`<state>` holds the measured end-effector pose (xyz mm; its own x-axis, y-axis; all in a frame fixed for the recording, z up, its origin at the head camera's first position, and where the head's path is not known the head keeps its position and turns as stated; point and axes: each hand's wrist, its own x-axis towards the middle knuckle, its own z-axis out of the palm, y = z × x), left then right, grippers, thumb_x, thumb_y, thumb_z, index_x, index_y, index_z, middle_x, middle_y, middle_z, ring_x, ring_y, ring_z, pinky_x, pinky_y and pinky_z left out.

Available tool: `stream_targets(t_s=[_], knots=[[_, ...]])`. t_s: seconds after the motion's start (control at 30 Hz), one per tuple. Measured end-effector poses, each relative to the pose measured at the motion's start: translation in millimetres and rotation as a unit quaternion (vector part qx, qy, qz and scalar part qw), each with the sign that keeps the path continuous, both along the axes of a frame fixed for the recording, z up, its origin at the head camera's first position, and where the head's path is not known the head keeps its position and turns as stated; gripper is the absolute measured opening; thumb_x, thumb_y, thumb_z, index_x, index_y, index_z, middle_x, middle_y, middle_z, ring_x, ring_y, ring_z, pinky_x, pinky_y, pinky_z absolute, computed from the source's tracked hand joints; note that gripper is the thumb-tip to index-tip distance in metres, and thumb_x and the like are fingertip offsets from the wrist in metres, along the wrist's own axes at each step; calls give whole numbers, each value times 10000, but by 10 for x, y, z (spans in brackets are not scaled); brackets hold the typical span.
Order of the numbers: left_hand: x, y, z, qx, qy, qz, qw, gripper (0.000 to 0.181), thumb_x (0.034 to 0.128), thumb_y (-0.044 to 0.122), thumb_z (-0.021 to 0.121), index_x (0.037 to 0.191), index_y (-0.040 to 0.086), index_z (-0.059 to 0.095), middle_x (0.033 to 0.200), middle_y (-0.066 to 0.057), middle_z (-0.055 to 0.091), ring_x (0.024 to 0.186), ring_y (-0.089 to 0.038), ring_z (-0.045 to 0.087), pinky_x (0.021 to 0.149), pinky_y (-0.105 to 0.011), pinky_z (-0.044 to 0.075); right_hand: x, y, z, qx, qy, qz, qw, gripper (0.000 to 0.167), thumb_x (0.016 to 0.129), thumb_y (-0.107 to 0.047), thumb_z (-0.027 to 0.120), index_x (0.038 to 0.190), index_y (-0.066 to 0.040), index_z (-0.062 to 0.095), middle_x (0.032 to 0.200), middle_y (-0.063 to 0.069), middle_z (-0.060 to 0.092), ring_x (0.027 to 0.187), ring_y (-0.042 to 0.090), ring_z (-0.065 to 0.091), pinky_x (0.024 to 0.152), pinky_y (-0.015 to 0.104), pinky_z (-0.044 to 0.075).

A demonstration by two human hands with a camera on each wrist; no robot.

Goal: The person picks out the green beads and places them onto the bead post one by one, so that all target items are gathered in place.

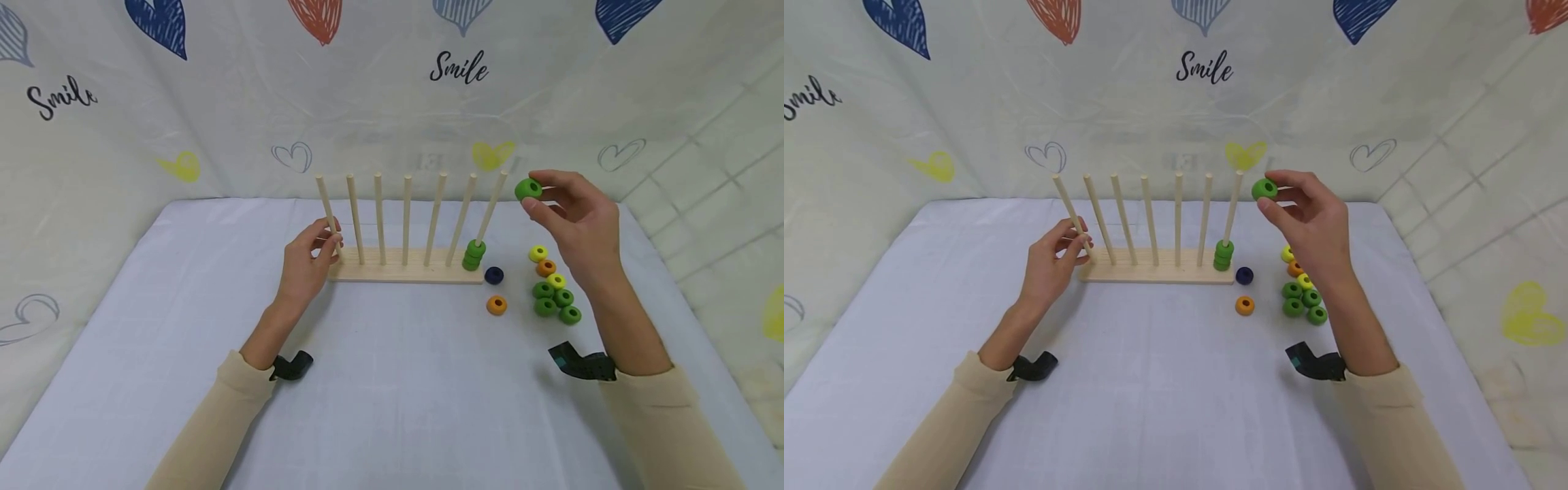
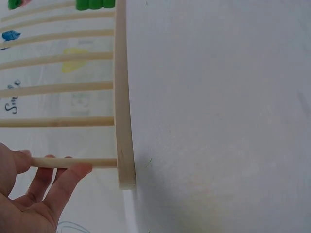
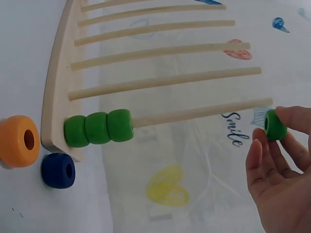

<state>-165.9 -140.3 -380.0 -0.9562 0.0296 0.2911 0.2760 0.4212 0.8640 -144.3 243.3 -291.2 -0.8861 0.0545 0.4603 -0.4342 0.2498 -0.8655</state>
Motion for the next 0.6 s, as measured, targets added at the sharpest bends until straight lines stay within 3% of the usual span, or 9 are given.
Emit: stream_targets(t_s=[0.27,0.6], knots=[[2,-4,5,-36,-38,11,10000,135,1048,98,620,1180,90,649,1108,-184,720,1002,-336,732,821,-396,684,-33,-65,55,-563,238,309,9977,352,946,8,720,1296,-25,688,1168,-15,704,975,118,666,824,143,583],[-7,-9,-12,-83,13,14,10000,135,1048,109,624,1180,99,652,1111,-172,722,1001,-331,733,812,-384,685,-58,-154,111,-546,180,169,9982,351,957,-18,720,1306,-46,689,1177,-17,695,1029,127,667,834,127,593]])
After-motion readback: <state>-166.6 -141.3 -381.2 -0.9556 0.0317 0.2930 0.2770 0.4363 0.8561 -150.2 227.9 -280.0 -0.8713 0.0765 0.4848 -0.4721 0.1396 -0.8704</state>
